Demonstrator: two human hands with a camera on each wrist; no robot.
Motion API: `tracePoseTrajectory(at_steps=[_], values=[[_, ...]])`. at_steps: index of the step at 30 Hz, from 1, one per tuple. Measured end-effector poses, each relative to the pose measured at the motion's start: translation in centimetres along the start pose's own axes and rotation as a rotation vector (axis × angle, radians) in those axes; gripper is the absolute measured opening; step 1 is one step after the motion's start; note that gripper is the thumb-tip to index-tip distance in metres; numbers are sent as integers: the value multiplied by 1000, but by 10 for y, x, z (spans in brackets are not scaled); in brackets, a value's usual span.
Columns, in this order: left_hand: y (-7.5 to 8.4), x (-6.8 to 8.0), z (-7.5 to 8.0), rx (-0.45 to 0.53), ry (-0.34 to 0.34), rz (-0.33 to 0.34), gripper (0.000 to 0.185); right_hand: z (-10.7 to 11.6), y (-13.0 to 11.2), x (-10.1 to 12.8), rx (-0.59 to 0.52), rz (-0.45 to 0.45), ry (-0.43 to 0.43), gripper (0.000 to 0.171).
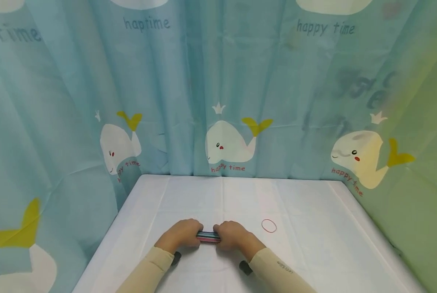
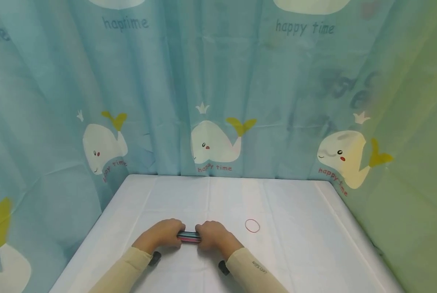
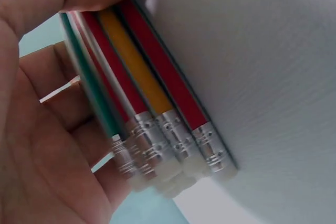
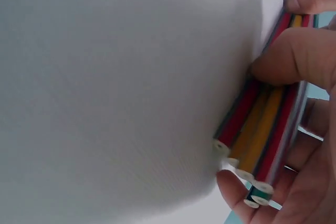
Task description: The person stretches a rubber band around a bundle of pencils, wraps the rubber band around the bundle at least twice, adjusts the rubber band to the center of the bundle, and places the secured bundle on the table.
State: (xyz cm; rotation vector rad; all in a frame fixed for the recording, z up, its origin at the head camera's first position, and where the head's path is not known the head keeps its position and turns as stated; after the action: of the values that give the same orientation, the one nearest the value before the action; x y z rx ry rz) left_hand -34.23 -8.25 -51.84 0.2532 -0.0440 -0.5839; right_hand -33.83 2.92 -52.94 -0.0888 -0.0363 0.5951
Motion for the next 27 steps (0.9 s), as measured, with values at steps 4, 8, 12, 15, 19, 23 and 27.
tracePoseTrajectory(at_steps=[4,8,12,15,19,23,27], values=[[-2,1,-4,-16,-9,-17,21,-5,-3,-1,25,12,-8,19],[1,2,-4,-16,2,-43,22,-6,-3,1,48,0,-19,18],[4,5,-3,-12,15,-34,19,-8,-2,2,32,-17,-30,17],[5,9,-3,-6,19,-18,18,-10,-4,4,8,-21,-38,16],[7,9,-4,-38,64,-53,19,-7,-6,6,12,-16,-21,15],[11,7,-3,-117,127,-114,18,1,-6,8,44,-4,27,15],[17,3,2,-208,187,-163,21,9,-4,8,62,-12,72,14]])
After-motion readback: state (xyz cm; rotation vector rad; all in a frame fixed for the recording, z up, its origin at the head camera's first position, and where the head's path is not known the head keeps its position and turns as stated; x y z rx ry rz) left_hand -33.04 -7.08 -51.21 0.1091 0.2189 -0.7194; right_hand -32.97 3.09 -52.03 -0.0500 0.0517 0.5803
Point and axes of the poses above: each hand's wrist, its own x-axis away from the middle knuckle, its own z-axis out of the back of the hand, y = z × x, the point moved 8 cm from there along -x, towards the middle knuckle, and after that the axes turned 6 degrees about y, right-handed, at the moved point
